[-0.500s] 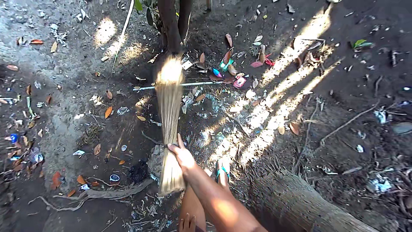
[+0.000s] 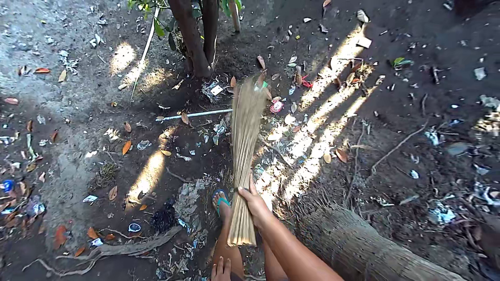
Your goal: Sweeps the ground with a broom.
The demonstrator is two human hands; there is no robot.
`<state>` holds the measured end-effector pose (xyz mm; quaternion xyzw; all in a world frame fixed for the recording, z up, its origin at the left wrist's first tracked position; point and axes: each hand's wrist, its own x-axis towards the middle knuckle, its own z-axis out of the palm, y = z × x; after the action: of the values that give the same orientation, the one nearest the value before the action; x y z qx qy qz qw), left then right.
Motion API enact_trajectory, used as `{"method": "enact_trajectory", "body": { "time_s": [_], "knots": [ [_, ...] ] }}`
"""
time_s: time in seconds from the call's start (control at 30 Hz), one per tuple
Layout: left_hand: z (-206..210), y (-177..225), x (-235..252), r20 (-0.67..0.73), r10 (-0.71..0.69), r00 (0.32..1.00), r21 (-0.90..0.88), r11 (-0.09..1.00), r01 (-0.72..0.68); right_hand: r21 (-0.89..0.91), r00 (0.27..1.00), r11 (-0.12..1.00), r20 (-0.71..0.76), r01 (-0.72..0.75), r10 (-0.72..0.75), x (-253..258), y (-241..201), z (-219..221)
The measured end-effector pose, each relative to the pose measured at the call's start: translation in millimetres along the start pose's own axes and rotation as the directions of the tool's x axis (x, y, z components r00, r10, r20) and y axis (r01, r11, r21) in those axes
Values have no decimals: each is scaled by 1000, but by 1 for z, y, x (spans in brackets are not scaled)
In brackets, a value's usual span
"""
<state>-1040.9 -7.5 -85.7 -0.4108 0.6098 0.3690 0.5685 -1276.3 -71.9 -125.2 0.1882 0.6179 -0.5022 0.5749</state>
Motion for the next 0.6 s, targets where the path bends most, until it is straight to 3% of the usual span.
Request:
{"method": "enact_trajectory", "body": {
  "time_s": [0.1, 0.23, 0.3, 0.37, 0.5, 0.6],
  "knots": [
    [0, 4, 0, -29, 7, 1000, 29, 1000, -6, -106, 994, 988, 0, -111, 111, 26, -33, -32],
    [1, 7, -2, -37, 10, 999, 11, 1000, -9, -121, 980, 990, -178, 71, -92, 120, -45, -44],
    [1, 7, 1, -35, 13, 999, 32, 999, -12, -155, 966, 971, -158, 180, -205, 127, -27, -37],
    [3, 7, 2, -31, 1, 1000, 42, 999, 0, -151, 966, 960, -67, 237, -250, 100, -3, -26],
    [-2, 12, 1, -15, -2, 1000, 57, 998, 3, -62, 996, 998, 83, 25, -20, 37, -12, -29],
    [-2, 11, 2, -27, 0, 1000, 64, 998, 1, -175, 996, 982, 52, -68, 78, 75, -52, -49]
  ]
}}
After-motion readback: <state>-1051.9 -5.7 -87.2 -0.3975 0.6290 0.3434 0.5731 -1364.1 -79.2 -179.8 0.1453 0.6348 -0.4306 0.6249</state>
